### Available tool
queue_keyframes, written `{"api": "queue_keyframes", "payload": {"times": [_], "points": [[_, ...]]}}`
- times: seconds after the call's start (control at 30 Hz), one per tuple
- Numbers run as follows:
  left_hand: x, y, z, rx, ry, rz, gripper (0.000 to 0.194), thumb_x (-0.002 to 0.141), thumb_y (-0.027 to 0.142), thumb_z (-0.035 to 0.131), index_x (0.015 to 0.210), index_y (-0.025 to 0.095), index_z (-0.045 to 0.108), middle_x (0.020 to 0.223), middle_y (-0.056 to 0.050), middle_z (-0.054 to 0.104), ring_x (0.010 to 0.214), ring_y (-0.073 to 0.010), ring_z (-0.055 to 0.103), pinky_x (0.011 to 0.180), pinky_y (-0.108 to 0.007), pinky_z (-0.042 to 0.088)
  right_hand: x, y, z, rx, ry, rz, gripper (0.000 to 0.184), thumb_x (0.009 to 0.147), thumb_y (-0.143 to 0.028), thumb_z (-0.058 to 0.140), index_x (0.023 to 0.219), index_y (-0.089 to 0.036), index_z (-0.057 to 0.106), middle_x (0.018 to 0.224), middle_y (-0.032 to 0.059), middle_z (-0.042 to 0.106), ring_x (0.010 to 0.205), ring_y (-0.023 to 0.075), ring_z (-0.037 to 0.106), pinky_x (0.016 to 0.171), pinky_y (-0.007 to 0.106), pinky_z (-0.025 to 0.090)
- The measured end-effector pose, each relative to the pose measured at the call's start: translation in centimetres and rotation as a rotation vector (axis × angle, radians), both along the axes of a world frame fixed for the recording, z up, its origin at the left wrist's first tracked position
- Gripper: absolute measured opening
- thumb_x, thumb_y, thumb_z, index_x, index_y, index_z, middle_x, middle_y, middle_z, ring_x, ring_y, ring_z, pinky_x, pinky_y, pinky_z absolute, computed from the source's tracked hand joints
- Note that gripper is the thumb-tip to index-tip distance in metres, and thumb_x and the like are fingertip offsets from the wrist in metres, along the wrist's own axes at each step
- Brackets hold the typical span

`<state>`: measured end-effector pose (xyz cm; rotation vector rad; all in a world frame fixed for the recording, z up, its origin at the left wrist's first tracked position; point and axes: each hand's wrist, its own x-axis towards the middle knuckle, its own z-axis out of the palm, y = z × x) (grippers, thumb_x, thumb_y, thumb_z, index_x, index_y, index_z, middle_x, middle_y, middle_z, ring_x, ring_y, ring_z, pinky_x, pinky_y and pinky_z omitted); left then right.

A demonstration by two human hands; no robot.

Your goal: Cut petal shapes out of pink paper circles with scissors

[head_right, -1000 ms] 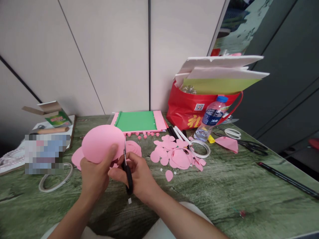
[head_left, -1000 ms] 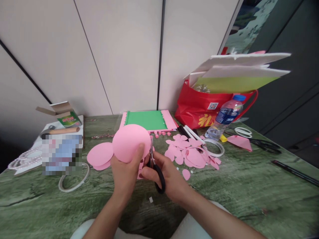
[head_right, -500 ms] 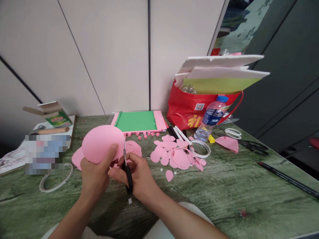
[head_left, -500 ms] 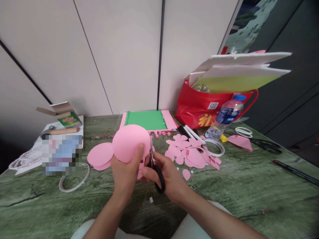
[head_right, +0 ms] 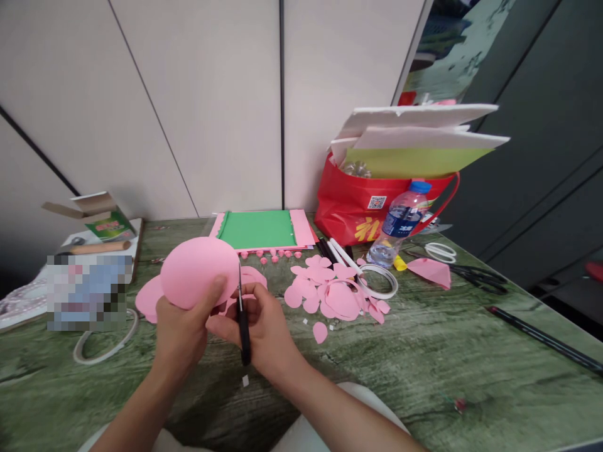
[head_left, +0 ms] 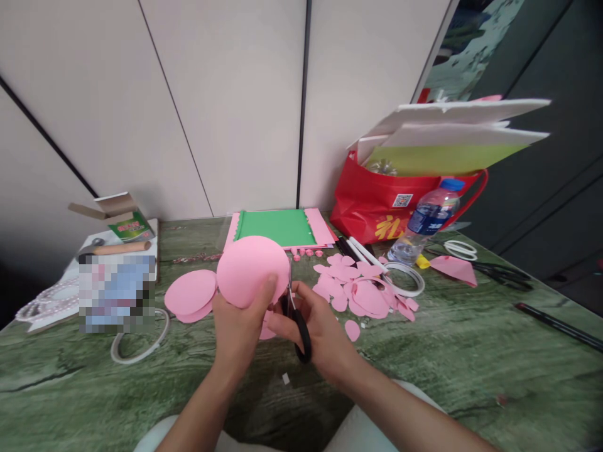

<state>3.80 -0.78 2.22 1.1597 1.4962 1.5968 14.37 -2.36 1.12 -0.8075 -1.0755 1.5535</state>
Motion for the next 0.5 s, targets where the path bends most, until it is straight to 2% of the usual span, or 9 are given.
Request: {"api": "queue_keyframes", "payload": {"times": [0.27,0.5], "points": [[-0.09,0.23,-0.08,0.002,-0.004,-0.016,0.033,0.057,0.035,0.072,0.078,0.009,0.067,0.071,-0.008,0.071,0.062,-0.0181,0.065,0.049,-0.021,0.051,-0.10,0.01,-0.02,0.047,-0.010,-0.009,0.036,0.056,-0.035,0.076,0.072,-0.019,0.048,0.063,-0.0052,0.048,0.058,0.0090,0.041,0.055,0.021,0.036],[-0.24,0.19,0.02,-0.011,0.027,-0.061,0.025,0.060,0.034,0.070,0.062,0.010,0.065,0.049,-0.003,0.064,0.046,-0.0138,0.058,0.042,-0.020,0.046,-0.07,-0.04,-0.02,0.042,-0.010,-0.012,0.035,0.056,-0.036,0.076,0.070,-0.019,0.049,0.063,-0.0045,0.047,0.057,0.0089,0.042,0.053,0.021,0.037]]}}
